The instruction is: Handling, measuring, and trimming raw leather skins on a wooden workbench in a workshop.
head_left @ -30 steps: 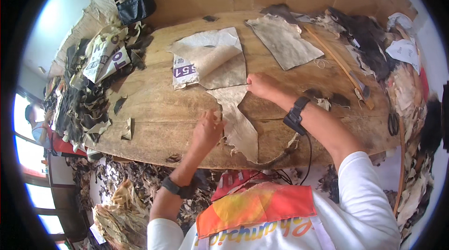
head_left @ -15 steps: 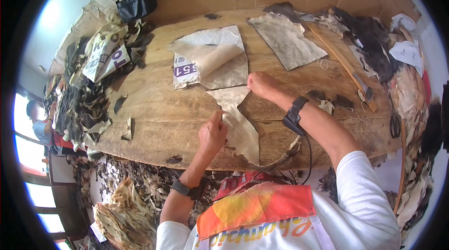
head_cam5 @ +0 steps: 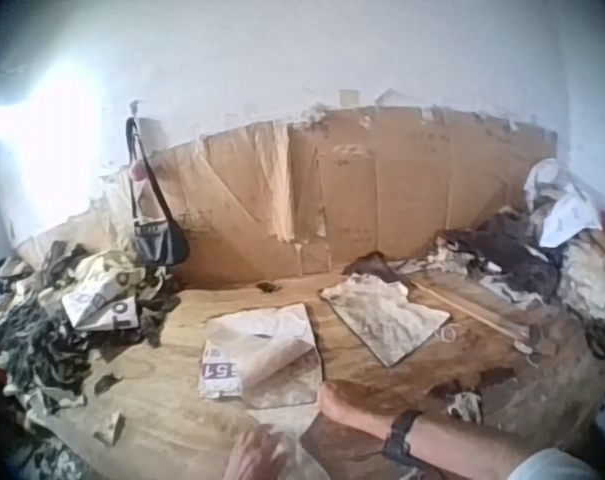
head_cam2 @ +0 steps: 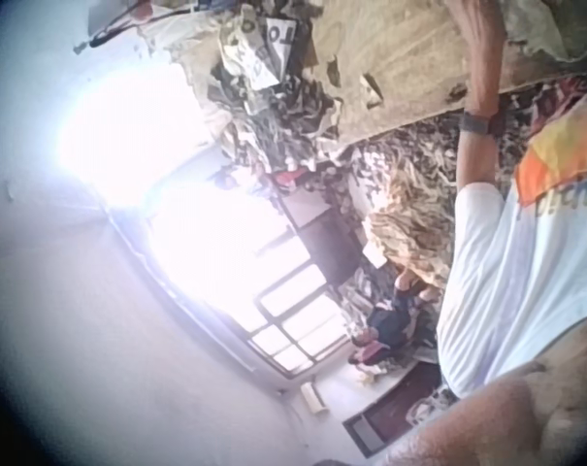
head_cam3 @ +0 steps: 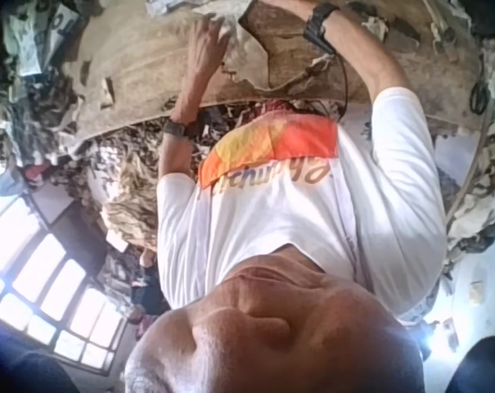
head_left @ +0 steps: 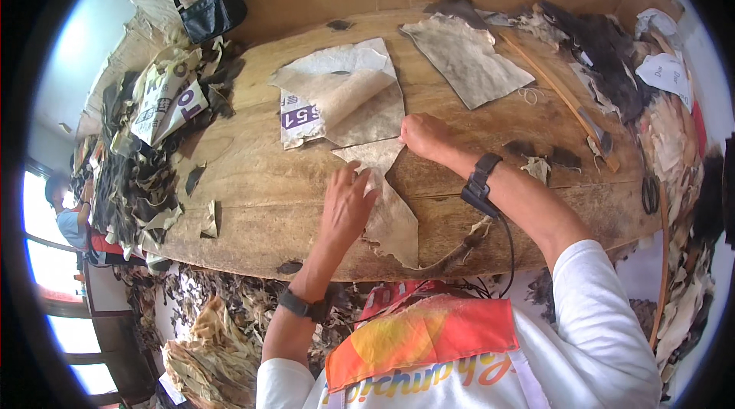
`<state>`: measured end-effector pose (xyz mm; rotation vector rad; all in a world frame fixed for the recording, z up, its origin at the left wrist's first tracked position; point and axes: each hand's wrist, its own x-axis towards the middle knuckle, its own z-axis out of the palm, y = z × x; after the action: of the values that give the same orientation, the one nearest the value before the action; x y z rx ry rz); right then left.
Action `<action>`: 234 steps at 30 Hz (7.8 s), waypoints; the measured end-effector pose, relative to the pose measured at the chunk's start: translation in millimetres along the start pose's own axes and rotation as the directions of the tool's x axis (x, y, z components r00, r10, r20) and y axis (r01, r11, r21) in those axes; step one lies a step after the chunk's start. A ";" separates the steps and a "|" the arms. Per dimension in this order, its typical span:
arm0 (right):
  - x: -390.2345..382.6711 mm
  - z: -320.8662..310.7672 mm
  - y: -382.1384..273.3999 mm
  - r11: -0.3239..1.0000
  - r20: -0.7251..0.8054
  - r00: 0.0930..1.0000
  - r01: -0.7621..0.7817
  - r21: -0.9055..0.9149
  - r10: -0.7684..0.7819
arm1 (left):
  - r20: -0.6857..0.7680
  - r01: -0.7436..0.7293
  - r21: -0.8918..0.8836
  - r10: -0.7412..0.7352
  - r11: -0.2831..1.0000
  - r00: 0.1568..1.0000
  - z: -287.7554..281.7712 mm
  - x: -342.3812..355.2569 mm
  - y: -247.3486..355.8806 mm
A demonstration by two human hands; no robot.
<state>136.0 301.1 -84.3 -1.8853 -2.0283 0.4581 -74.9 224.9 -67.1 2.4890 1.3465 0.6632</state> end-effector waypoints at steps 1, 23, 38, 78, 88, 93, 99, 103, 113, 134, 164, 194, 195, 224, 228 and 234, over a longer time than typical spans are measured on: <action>0.4 0.8 1.3 1.000 0.000 1.000 -0.002 0.000 0.002 | 0.002 -0.001 -0.001 0.001 1.000 1.000 5.3 5.3 -4.0; 46.0 45.5 -24.5 0.814 -0.063 0.868 0.484 0.321 -0.492 | 0.245 -0.105 0.153 0.065 0.983 0.967 6.7 25.4 -33.5; 45.1 54.1 -19.1 0.822 -0.122 0.892 0.450 0.350 -0.436 | 0.081 0.028 -0.307 -0.003 0.951 0.997 18.1 74.3 -82.1; 44.1 46.5 -28.9 0.865 -0.063 0.916 0.394 0.311 -0.395 | 0.054 0.145 -0.326 -0.134 0.934 0.989 25.1 83.5 -89.7; 47.4 51.4 -24.8 0.862 -0.030 0.905 0.414 0.293 -0.425 | 0.101 0.169 -0.329 -0.144 0.929 0.984 26.7 83.1 -91.5; 46.2 51.0 -26.0 0.852 -0.075 0.898 0.436 0.290 -0.434 | 0.052 0.118 -0.347 -0.106 0.931 0.993 27.5 82.1 -87.9; 43.3 45.9 -27.8 0.845 -0.113 0.895 0.446 0.294 -0.433 | 0.020 0.033 -0.281 -0.028 0.959 0.999 23.7 82.0 -82.1; 41.3 45.1 -28.7 0.845 -0.135 0.892 0.453 0.284 -0.432 | -0.035 -0.036 -0.240 0.028 0.970 0.999 28.7 80.5 -85.2; 37.8 45.8 -30.6 0.863 -0.159 0.888 0.457 0.215 -0.431 | 0.015 -0.087 -0.034 0.088 0.996 0.996 30.8 82.6 -80.1; 36.6 41.1 -30.5 0.866 -0.163 0.865 0.492 0.087 -0.475 | 0.007 0.007 -0.257 -0.005 0.966 1.000 25.2 86.1 -95.9; -6.7 -153.9 283.7 0.955 -0.071 0.961 -0.275 -0.107 0.269 | 0.001 0.174 -0.199 -0.177 0.965 0.984 32.0 82.3 -90.1; 33.6 -199.8 48.9 0.847 0.069 0.997 -0.013 0.532 -0.028 | 0.055 0.168 -0.256 -0.159 0.952 0.986 35.1 87.4 -94.3; 40.8 -183.4 35.6 0.835 0.096 0.983 0.077 0.544 -0.154 | 0.047 0.189 -0.250 -0.183 0.950 0.982 34.1 86.3 -91.6; 78.2 1.2 -11.0 0.788 0.271 0.746 0.529 0.313 -0.608 | -0.077 0.056 -0.323 -0.085 0.945 0.993 28.0 76.9 -90.3; 77.4 1.8 -12.1 0.783 0.267 0.742 0.536 0.316 -0.615 | -0.052 0.070 -0.321 -0.091 0.944 0.994 28.1 76.9 -90.6; 77.2 1.0 -20.4 0.763 0.254 0.721 0.629 0.149 -0.645 | -0.042 0.057 -0.336 -0.076 0.940 0.996 26.8 77.8 -90.4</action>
<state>112.2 376.7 -74.2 -0.9962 -2.6508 0.6061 -90.8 339.8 -105.7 2.1609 1.2119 0.8695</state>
